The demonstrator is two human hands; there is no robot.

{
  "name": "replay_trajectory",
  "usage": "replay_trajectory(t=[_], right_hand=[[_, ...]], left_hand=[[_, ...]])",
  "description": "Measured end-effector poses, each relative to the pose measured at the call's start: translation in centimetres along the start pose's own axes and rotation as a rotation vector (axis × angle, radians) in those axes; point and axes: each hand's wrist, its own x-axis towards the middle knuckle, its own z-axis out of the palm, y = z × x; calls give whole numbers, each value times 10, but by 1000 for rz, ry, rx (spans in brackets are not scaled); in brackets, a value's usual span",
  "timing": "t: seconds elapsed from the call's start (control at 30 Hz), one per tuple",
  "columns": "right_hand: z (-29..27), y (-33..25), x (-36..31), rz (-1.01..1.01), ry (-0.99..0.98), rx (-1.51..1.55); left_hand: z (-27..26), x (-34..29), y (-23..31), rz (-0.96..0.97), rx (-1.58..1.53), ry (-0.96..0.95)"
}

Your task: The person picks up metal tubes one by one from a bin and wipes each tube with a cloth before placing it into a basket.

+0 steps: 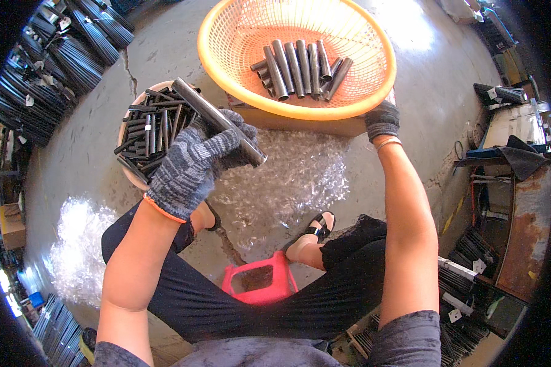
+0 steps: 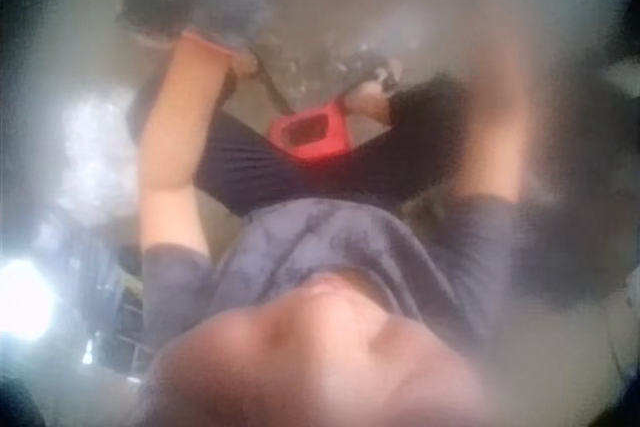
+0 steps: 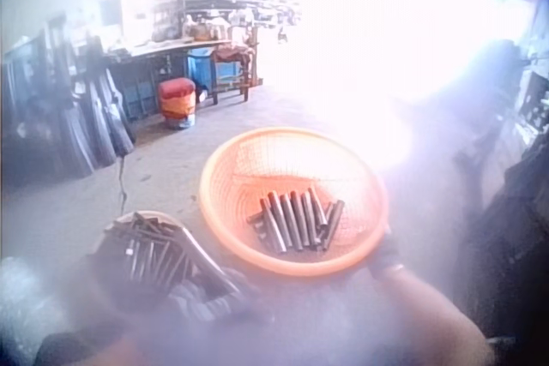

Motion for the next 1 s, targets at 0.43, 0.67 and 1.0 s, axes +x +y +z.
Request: replay_trajectory(t=[0.43, 0.67, 1.0], right_hand=[[-4, -19, 10, -46, -40, -17], [5, 20, 11, -61, -36, 71], [-38, -14, -56, -114, -437, 281]], left_hand=[[1, 1, -6, -29, 47, 19], [3, 8, -15, -56, 35, -12], [10, 6, -7, -25, 114, -1]])
